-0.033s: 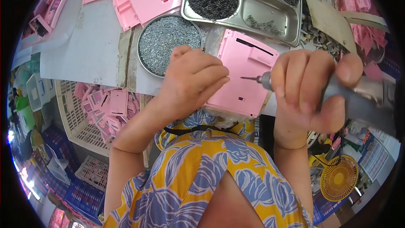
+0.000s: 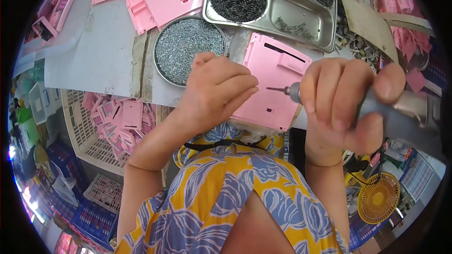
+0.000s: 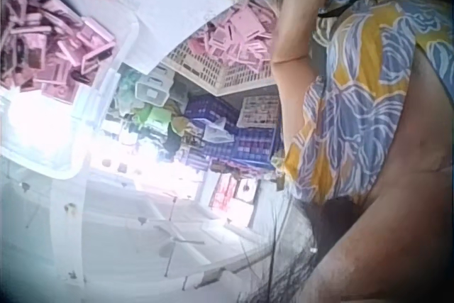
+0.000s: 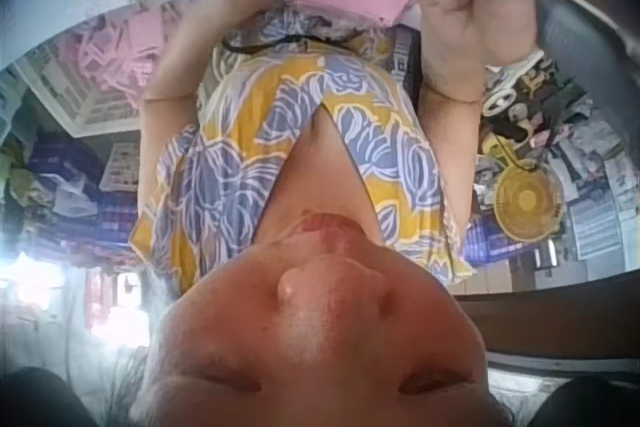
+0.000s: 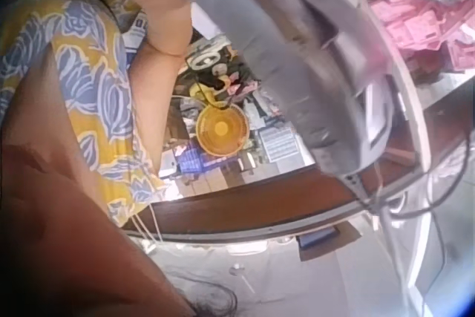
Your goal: Assembling a pink plastic electronic device by soldering internal components and securing the casing with screws.
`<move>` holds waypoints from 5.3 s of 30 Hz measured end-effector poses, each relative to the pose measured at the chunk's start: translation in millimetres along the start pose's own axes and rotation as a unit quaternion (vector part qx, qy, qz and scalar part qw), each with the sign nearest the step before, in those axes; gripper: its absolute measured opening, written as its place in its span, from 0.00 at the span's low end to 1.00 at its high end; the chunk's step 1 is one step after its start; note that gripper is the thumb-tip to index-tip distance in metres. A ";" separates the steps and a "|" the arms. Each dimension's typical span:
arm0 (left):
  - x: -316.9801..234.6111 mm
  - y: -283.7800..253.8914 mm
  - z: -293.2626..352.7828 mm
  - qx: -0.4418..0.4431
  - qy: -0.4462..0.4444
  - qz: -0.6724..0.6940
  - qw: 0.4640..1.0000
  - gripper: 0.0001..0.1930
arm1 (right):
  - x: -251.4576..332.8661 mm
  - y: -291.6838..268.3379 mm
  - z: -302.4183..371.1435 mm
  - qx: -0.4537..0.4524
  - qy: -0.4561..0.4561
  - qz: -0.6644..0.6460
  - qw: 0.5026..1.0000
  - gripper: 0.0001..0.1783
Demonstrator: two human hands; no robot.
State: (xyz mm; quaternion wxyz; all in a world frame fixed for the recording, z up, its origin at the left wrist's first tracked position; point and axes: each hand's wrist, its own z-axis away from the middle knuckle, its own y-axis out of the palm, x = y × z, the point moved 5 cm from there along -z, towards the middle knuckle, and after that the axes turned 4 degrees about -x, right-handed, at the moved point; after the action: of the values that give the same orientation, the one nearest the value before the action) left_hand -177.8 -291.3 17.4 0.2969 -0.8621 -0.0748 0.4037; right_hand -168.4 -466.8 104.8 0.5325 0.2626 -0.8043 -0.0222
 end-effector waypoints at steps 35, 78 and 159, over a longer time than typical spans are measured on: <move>35.5 -5.9 -3.3 -0.100 -0.068 -0.032 0.992 0.04 | -54.2 -9.0 -39.7 -0.037 -0.053 0.023 0.998 0.15; 91.9 -42.7 8.1 0.066 -0.177 -0.167 0.968 0.12 | -85.4 17.8 -0.6 -0.028 0.015 0.190 0.981 0.14; -10.1 16.5 109.1 0.104 -0.201 -0.049 0.973 0.10 | -53.0 58.4 54.2 0.046 0.028 -0.016 0.998 0.19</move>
State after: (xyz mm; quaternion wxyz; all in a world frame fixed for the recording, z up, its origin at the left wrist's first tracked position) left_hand -267.1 -259.2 -39.8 0.3836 -0.7227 -0.1325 0.5594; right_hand -223.2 -406.1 55.1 0.5421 0.3004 -0.7847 0.0138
